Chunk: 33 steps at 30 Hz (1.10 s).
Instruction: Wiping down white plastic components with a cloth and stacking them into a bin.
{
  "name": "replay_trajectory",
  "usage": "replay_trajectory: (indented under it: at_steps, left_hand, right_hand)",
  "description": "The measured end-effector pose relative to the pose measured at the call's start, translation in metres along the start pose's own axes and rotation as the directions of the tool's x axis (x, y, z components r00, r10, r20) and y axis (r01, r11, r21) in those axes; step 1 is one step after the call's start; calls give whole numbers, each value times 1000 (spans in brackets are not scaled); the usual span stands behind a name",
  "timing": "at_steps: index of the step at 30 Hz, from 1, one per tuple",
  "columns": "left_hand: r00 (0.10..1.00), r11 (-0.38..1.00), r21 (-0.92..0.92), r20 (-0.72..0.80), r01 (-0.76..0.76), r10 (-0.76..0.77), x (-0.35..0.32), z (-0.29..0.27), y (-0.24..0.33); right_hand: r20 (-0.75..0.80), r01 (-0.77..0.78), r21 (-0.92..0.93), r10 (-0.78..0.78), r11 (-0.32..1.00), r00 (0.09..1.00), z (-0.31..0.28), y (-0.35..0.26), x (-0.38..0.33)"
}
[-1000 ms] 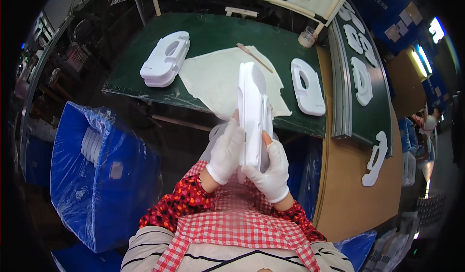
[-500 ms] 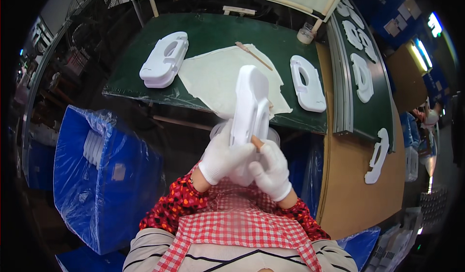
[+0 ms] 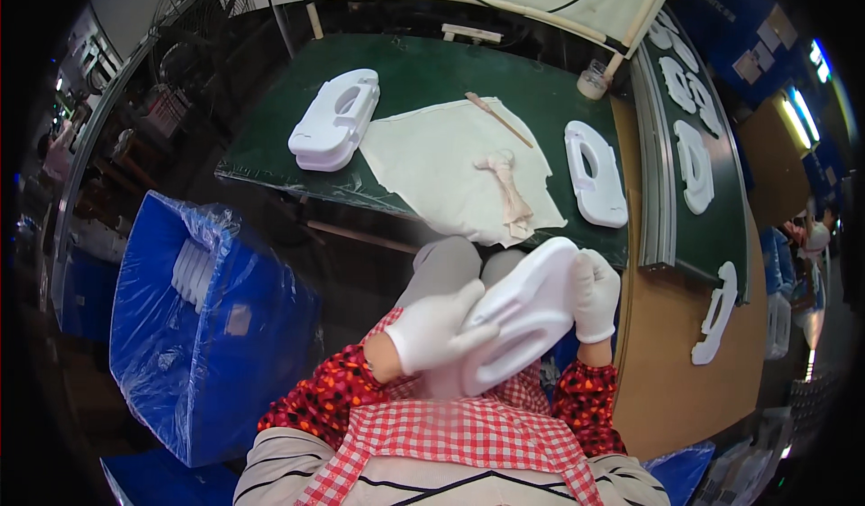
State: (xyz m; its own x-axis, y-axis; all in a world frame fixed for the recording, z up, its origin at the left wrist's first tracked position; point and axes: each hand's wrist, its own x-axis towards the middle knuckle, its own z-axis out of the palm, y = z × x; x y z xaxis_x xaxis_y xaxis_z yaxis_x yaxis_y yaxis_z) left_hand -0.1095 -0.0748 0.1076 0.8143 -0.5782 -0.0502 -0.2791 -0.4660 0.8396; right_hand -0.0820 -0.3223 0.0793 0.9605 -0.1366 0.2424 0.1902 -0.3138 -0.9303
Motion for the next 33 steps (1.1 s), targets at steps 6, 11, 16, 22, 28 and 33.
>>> replay_trajectory:
  at_steps: [6, 11, 16, 22, 28, 33]
  left_hand:
    - [958, 956, 235, -262, 178, -114, 13, 16, -16]
    - [958, 986, 165, -284, 10, 38, 29, 20, -74]
    - [980, 890, -456, -169, 13, -102, 36, 50, -125]
    - [934, 525, -808, 83, 268, -349, 35, 64, -98]
    - [986, 873, -474, -52, 118, -161, 25, 61, -86]
    - [984, 912, -398, -173, -101, 34, 18, 63, -81]
  right_hand:
    - [-38, -103, -154, 98, 983, 994, 26, -10, 0]
    - [-24, -65, 135, 69, 989, 997, 36, -13, 1]
    - [13, 102, 415, -119, 904, 993, 57, -15, 25]
    - [134, -99, 512, 34, 853, 990, 54, -14, 36]
    - [186, -159, 572, 62, 805, 981, 51, -10, 32]
    - [274, 46, 49, -58, 998, 960, 50, -28, 36]
